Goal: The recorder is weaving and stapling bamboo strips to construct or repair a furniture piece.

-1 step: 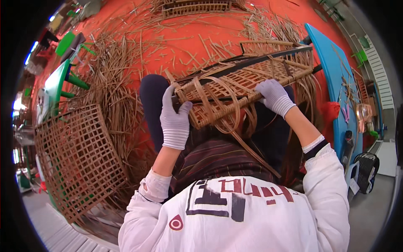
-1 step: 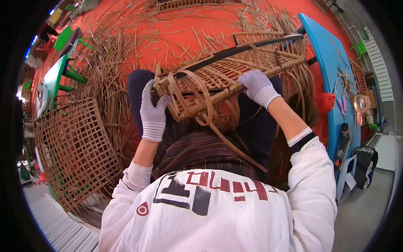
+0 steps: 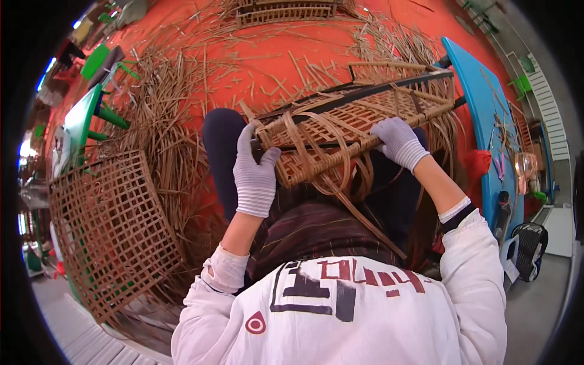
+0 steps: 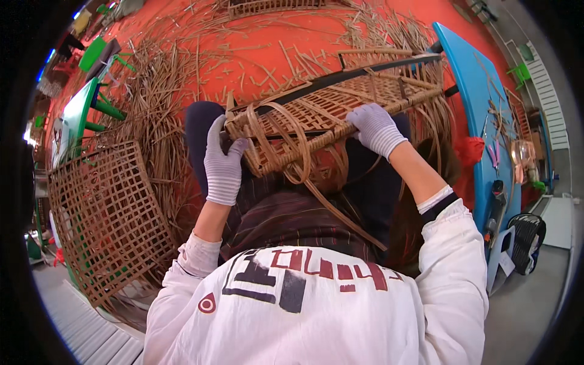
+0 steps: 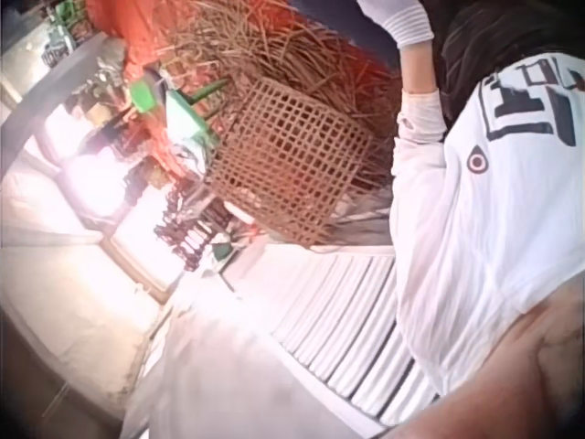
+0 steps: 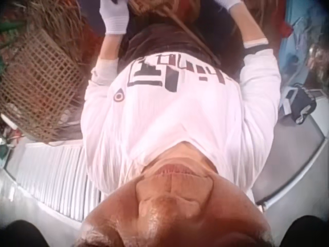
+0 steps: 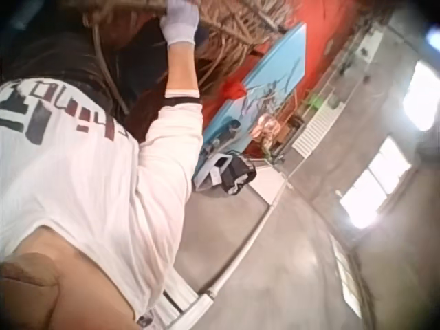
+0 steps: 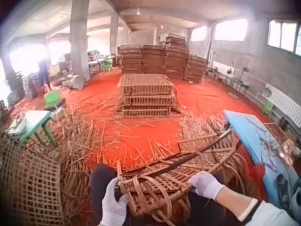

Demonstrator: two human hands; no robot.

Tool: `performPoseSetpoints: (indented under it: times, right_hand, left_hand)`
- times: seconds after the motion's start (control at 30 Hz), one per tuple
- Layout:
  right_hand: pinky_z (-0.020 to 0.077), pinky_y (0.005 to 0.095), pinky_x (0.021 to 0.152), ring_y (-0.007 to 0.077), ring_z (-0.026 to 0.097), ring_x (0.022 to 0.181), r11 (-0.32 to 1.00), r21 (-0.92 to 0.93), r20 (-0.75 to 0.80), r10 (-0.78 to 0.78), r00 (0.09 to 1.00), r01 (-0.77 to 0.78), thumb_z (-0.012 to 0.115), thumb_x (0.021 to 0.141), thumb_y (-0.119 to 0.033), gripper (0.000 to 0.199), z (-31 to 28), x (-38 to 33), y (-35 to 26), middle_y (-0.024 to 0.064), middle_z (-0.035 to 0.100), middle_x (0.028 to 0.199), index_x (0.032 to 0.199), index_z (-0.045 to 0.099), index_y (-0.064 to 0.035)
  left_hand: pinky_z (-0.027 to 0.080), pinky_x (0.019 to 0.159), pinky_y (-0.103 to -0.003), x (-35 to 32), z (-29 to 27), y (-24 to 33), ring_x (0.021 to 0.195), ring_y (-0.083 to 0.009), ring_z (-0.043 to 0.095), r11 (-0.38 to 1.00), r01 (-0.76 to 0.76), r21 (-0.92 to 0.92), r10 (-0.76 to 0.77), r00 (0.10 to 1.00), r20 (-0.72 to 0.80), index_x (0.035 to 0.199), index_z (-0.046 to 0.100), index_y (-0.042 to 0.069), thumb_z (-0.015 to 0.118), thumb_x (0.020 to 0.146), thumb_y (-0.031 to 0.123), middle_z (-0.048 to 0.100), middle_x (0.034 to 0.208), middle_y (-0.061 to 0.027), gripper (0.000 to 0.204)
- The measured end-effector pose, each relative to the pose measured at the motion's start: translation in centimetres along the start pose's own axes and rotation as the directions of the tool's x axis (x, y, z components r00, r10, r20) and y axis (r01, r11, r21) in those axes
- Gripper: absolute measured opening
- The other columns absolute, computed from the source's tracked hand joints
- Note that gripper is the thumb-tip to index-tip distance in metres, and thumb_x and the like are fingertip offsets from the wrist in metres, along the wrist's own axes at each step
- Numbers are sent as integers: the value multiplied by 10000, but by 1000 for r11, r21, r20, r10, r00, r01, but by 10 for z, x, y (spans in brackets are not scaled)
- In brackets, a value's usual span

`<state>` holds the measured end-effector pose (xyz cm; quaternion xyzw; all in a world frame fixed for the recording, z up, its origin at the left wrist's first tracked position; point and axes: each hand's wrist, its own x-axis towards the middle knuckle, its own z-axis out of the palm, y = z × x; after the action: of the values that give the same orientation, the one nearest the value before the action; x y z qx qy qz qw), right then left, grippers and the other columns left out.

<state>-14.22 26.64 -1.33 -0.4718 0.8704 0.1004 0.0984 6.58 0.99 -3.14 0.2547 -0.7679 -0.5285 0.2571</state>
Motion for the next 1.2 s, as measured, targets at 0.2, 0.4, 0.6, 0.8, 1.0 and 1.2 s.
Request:
performPoseSetpoints:
  times: [0.2,0.4,0.6,0.8,1.0,1.2]
  right_hand:
    - [474,427,915,322,631,973,1000,22,81,15,997,-17,735,773,-252,285,-55,-16,-39,132,669,959,989,633,-97]
    - [493,444,818,338,643,853,994,97,-119,-45,992,57,768,724,-330,328,-77,-54,-60,134,668,839,909,646,-88]
    - [493,437,808,337,641,831,992,116,-195,-34,980,57,771,712,-338,341,-72,-68,-64,124,659,815,913,638,-97]
    - [488,429,799,320,637,814,985,158,-310,-20,951,72,778,708,-304,314,-63,-62,-59,93,648,790,884,612,-105]
    - [477,415,830,301,634,839,985,130,-391,-51,919,110,779,710,-284,325,-54,-57,-51,81,642,833,920,604,-108]
    - [468,424,884,307,627,859,982,144,-379,-58,924,121,791,701,-256,381,-58,-58,-52,96,638,874,996,618,-88]
  left_hand:
    - [510,787,-276,19,-34,11,871,-154,592,996,-35,-84,28,996,-80,1332,510,69,666,894,47,621,1005,-108,465]
    - [498,785,-240,38,-68,32,871,-118,594,929,100,-355,-66,992,106,1317,522,33,632,920,40,608,1035,-69,412]
    - [491,862,-352,34,-75,59,970,-221,601,915,-208,346,236,971,-43,1278,567,76,720,807,80,614,1128,-118,496]
    - [421,1008,-423,78,-67,76,1166,-328,535,620,-625,473,496,780,381,1318,559,137,762,753,201,612,1230,-119,604]
    - [523,846,-399,106,-54,80,964,-321,637,672,-649,356,460,743,485,1096,670,112,697,798,93,690,1005,-121,300]
    - [525,827,-405,110,-58,75,932,-339,640,632,-655,415,434,742,511,1083,659,81,711,795,80,681,987,-155,293]
